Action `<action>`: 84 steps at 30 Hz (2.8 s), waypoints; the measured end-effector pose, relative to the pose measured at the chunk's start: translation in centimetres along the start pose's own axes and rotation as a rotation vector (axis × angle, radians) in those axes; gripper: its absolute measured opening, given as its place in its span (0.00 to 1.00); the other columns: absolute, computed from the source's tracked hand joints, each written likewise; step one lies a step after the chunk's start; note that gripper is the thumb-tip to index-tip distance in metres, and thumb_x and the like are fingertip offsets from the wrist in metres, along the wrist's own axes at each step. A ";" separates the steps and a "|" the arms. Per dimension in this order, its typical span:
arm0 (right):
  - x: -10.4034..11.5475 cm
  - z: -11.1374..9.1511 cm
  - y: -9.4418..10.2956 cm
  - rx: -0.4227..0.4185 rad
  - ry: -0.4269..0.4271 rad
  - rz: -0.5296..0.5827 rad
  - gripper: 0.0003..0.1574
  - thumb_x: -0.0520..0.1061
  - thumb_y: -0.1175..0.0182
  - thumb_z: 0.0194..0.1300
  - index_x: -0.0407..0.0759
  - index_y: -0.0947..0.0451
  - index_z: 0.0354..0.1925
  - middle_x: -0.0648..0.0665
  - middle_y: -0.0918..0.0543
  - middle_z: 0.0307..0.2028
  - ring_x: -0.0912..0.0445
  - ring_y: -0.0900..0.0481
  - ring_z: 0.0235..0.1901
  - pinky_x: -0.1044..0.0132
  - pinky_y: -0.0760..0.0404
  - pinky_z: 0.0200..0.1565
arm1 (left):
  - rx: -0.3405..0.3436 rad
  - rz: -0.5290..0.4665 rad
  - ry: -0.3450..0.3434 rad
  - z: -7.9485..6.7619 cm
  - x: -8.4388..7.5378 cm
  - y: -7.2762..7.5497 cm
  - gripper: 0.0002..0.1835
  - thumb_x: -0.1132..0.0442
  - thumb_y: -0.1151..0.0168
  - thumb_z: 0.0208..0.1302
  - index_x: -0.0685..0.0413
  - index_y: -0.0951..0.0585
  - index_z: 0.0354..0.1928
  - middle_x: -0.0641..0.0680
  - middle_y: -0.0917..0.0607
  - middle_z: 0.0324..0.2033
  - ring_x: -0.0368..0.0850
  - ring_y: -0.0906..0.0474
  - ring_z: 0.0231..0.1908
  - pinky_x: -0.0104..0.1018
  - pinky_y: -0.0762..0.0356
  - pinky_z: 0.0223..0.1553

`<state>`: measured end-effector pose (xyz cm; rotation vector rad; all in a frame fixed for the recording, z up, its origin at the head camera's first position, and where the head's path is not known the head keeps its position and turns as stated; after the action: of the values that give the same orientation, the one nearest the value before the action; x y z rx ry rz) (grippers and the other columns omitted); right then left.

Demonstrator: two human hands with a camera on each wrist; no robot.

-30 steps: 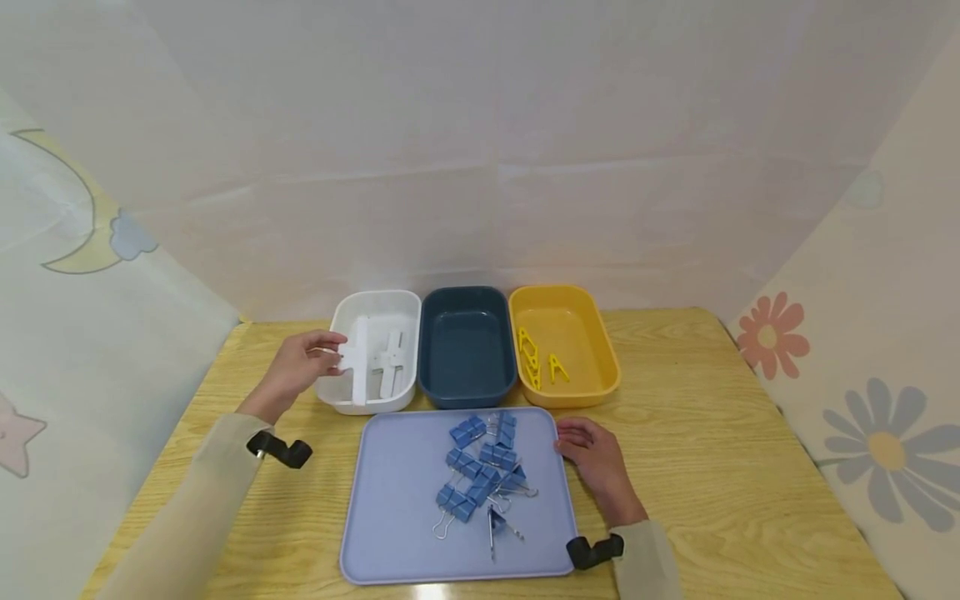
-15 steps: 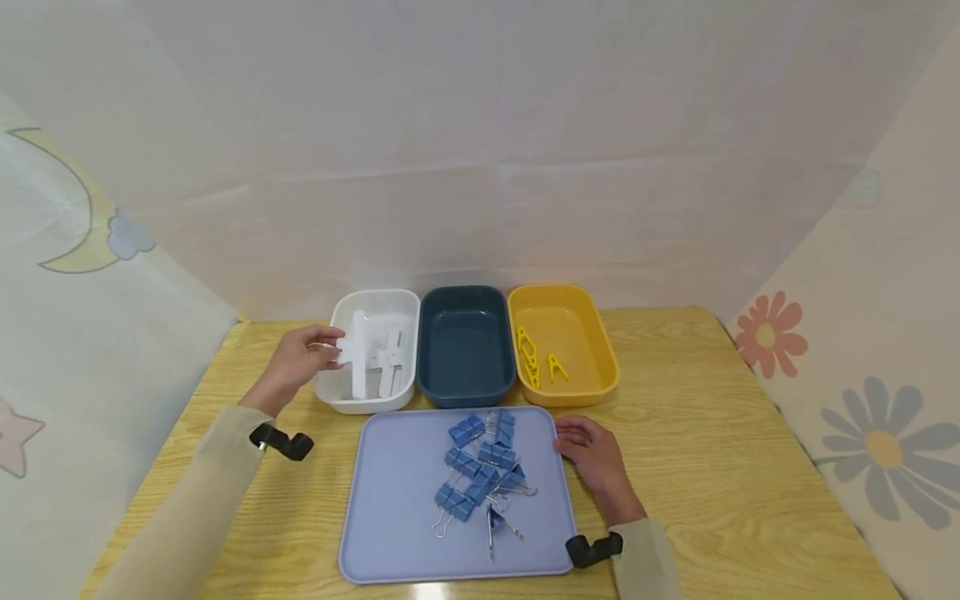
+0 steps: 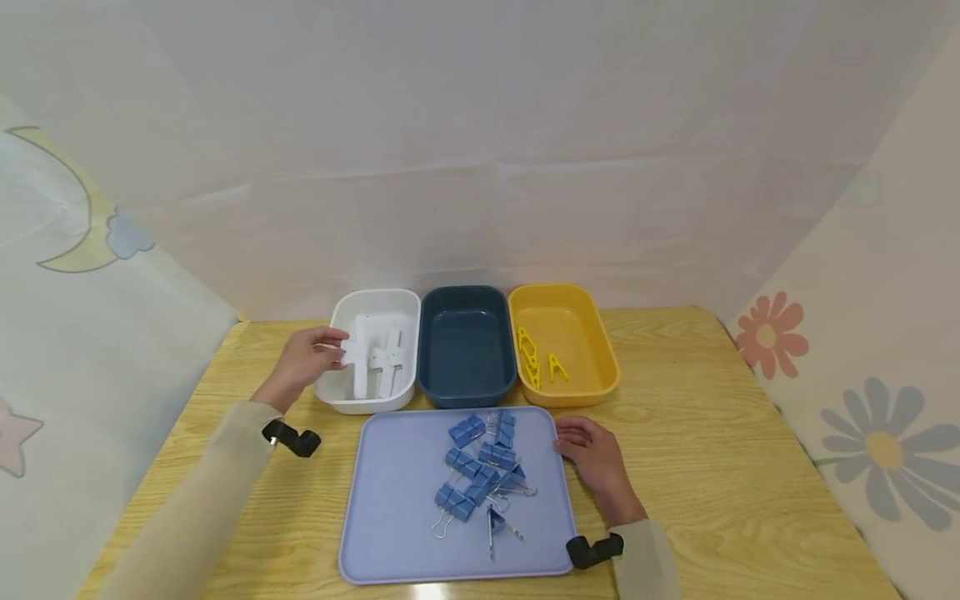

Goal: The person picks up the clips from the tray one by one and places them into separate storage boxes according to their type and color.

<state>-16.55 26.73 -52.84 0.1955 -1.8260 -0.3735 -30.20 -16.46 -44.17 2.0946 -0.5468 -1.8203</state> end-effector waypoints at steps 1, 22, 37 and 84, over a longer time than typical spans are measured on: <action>0.0 0.0 0.0 0.000 0.000 0.001 0.25 0.39 0.38 0.64 0.36 0.26 0.58 0.36 0.19 0.54 0.69 0.20 0.42 0.79 0.20 0.44 | -0.003 0.004 -0.002 0.1 0.1 -0.1 0.18 0.73 0.46 0.65 0.62 0.24 0.57 0.62 0.23 0.49 0.49 0.20 0.39 0.47 0.16 0.50; 0.2 -0.1 0.0 -0.007 -0.019 -0.009 0.23 0.39 0.38 0.64 0.37 0.26 0.57 0.37 0.19 0.54 0.66 0.20 0.43 0.78 0.20 0.43 | 0.002 0.184 0.025 1.4 0.8 -0.8 0.17 0.69 0.47 0.66 0.59 0.24 0.57 0.59 0.23 0.50 0.49 0.20 0.41 0.34 0.16 0.41; 0.2 -0.2 -0.1 -0.016 -0.005 0.020 0.23 0.37 0.39 0.64 0.34 0.26 0.57 0.35 0.19 0.52 0.68 0.20 0.41 0.78 0.19 0.43 | -0.014 0.322 -0.067 2.2 0.9 -1.9 0.18 0.70 0.47 0.63 0.63 0.22 0.54 0.62 0.20 0.47 0.55 0.23 0.46 0.42 0.19 0.44; 0.2 -0.1 0.1 0.003 0.012 0.009 0.24 0.38 0.39 0.64 0.36 0.26 0.58 0.36 0.19 0.54 0.69 0.21 0.41 0.79 0.21 0.45 | 0.083 0.578 0.015 2.2 0.3 -3.4 0.26 0.70 0.52 0.66 0.67 0.34 0.67 0.67 0.29 0.64 0.59 0.27 0.56 0.54 0.26 0.59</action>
<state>-16.56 26.72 -52.59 0.1907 -1.8152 -0.3627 -32.07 -13.61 -46.34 1.7429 -1.1036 -1.4615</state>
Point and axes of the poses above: each hand's wrist, its own z-axis towards the middle knuckle, its own y-axis out of the back of the hand, x = y × z, the point moved 2 cm from there along z, towards the middle knuckle
